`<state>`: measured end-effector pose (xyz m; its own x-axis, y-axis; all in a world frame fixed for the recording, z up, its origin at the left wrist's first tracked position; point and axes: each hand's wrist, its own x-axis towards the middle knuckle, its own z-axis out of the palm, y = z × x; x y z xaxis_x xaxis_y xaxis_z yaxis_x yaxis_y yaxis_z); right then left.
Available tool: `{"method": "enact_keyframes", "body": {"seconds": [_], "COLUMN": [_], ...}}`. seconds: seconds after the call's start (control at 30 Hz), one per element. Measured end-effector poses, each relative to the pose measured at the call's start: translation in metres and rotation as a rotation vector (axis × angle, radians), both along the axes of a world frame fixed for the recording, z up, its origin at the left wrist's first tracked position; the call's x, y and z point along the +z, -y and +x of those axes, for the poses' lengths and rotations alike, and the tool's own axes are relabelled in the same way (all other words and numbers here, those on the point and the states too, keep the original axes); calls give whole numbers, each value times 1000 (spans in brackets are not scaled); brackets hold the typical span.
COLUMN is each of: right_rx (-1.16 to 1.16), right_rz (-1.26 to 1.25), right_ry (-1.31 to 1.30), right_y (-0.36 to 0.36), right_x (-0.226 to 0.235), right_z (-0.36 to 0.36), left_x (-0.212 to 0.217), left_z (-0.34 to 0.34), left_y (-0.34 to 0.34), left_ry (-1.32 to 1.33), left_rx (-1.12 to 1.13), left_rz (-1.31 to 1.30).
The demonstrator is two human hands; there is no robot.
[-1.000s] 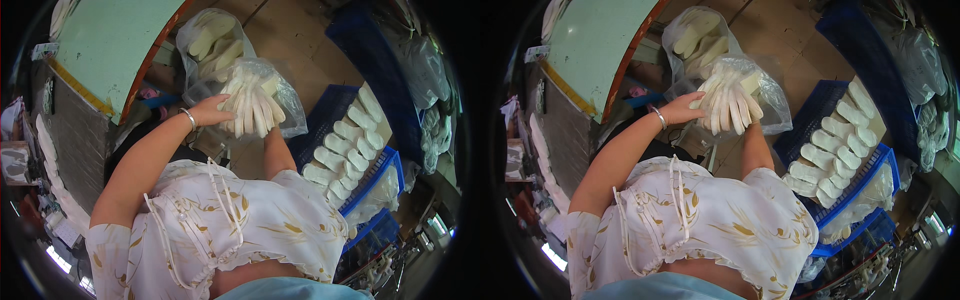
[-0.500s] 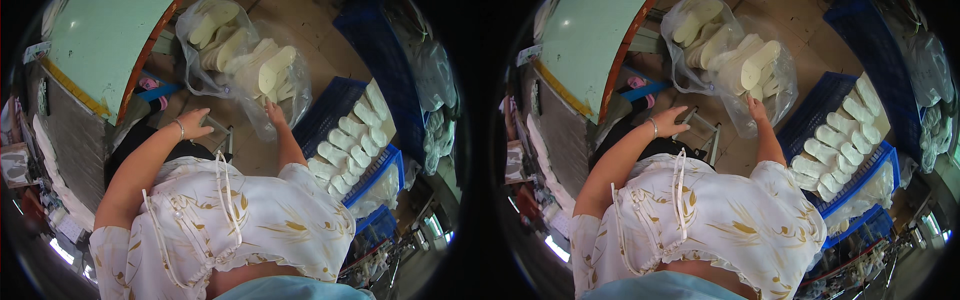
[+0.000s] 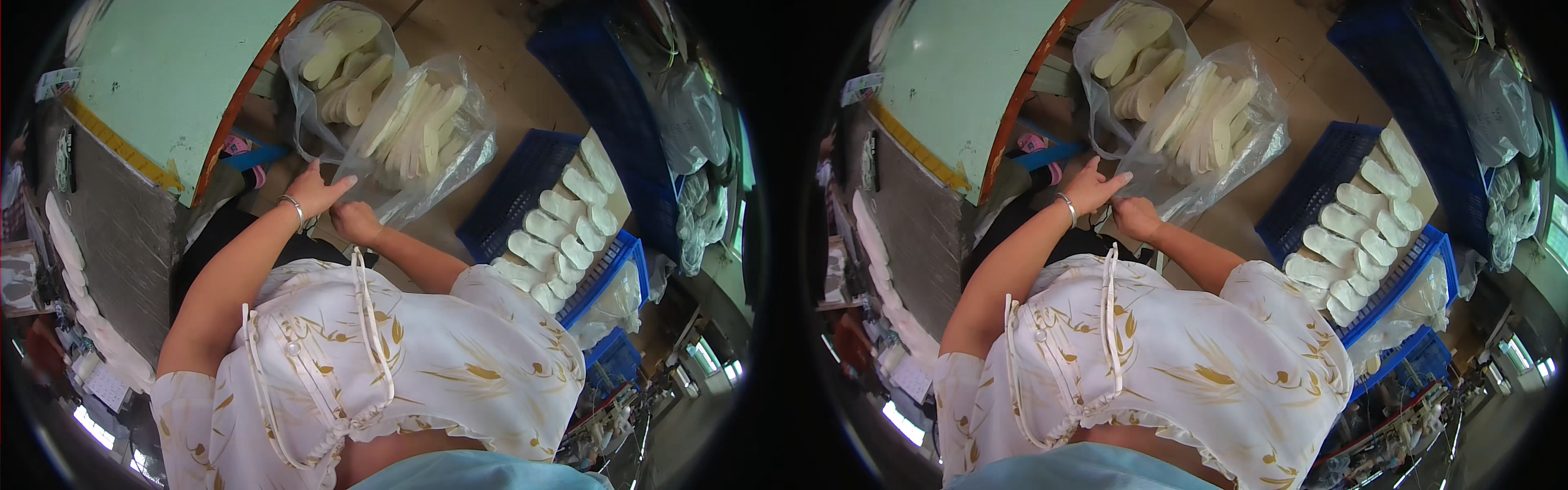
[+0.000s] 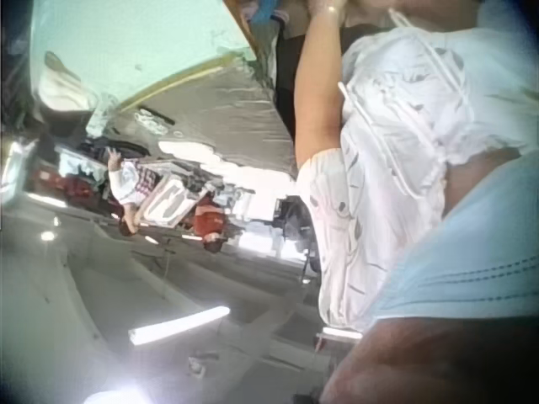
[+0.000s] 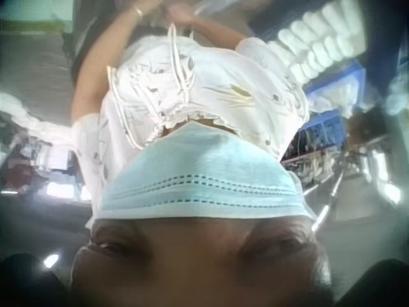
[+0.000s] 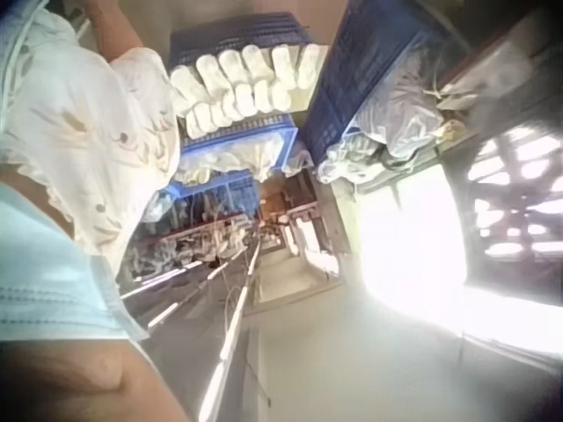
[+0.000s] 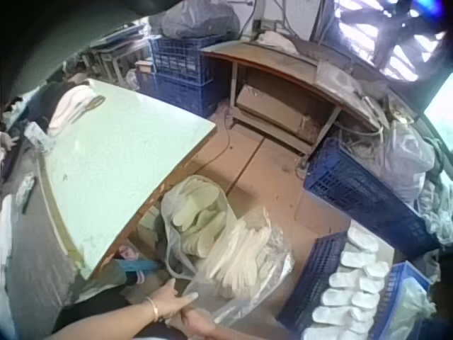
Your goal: Preparing and sorting shoe insoles by peeling off layers and stacking them.
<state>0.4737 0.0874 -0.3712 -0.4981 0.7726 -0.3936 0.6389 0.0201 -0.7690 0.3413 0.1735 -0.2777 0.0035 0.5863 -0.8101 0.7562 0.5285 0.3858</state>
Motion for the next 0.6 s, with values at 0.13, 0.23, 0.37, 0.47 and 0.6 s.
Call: {"method": "enact_keyframes", "body": {"seconds": [0.13,0.23,0.37,0.47,0.6], "right_rx": [-92,-107,-346,-546,-431], "right_rz": [-14,-64,53,439,249], "right_ry": [-132,-354,-396,360,1053], "right_y": [27,18,-47,-126,-179], "right_x": [9,8,-25,-67,-118], "right_z": [7,13,54,119,193], "left_x": [-31,-44,-36,-37,-34], "left_z": [-2,-15,-38,-45,-40], "left_y": [26,22,21,28,27], "left_ry": [-104,-78,-110,-176,-271], "left_rx": [-353,-477,-598,-666,-700], "left_rz": [-21,-8,61,4,-59]}}
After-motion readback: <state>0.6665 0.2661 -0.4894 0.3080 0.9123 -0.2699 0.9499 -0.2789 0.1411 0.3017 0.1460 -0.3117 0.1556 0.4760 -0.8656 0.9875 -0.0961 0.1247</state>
